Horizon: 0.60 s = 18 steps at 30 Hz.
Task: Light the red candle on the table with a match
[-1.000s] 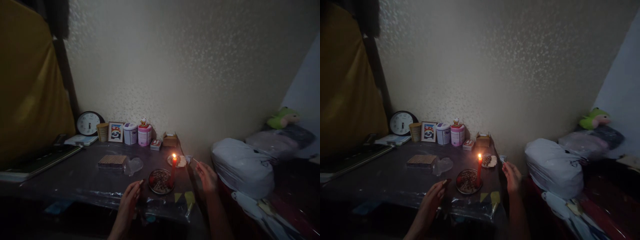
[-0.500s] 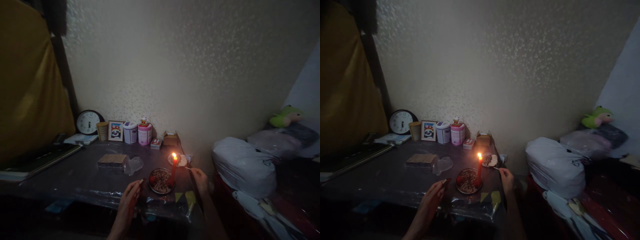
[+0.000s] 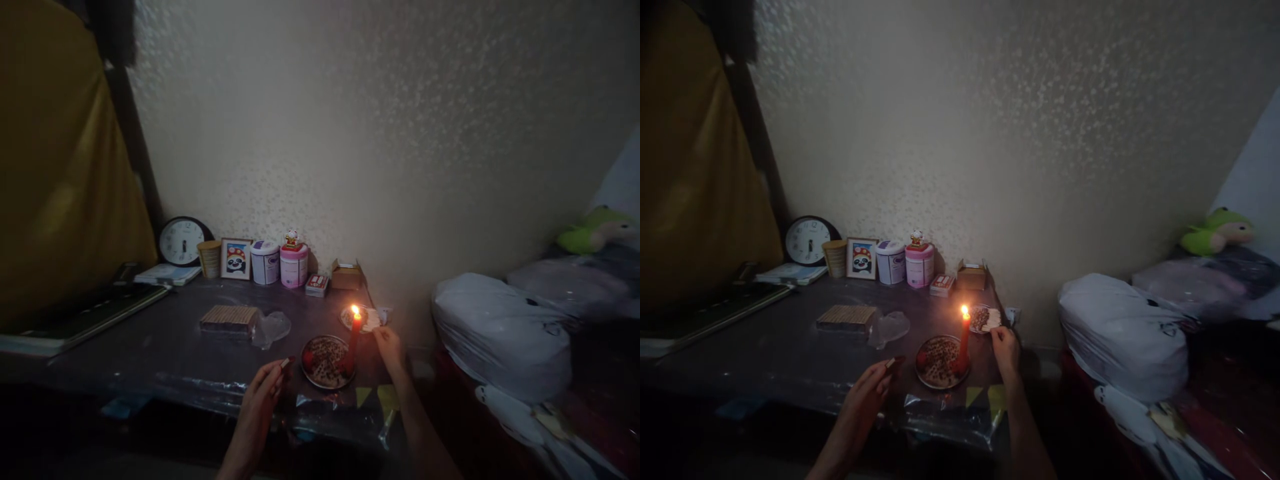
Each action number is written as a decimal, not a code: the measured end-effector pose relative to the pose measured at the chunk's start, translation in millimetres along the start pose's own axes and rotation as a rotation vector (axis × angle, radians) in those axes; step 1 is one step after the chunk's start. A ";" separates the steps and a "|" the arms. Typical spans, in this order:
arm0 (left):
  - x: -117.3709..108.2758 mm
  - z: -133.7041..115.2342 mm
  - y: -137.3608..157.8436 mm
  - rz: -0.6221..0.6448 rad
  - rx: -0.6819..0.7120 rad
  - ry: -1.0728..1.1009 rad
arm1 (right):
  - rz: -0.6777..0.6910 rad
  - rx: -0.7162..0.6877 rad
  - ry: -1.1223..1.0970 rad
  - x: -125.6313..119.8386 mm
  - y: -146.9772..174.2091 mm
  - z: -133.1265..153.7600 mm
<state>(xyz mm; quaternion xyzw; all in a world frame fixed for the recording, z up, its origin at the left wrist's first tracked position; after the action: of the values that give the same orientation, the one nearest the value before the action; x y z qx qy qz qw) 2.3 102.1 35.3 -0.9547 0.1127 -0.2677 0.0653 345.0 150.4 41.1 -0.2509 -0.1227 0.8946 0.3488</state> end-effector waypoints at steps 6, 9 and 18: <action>0.7 1.2 0.1 -0.017 -0.033 -0.013 | 0.015 -0.001 0.056 8.4 -8.9 -7.0; 0.0 1.8 -0.7 -0.021 -0.028 -0.019 | 0.028 0.011 0.073 8.7 -9.0 -7.8; 1.3 -0.2 1.1 -0.018 -0.014 -0.010 | 0.033 0.018 0.078 7.9 -7.9 -9.1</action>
<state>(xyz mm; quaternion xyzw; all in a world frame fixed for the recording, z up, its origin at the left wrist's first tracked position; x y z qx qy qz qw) 3.1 100.7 35.9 -0.9574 0.1057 -0.2627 0.0569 349.4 162.0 33.7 -0.2844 -0.0968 0.8909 0.3408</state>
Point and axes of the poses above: each hand's wrist, its own y-axis away from the middle knuckle, its own x-axis out of the palm, z = x × y, the point moved 3 cm from there along -y, towards the middle knuckle, and after that the axes turned 9 degrees about -y, right-handed, at the moved point
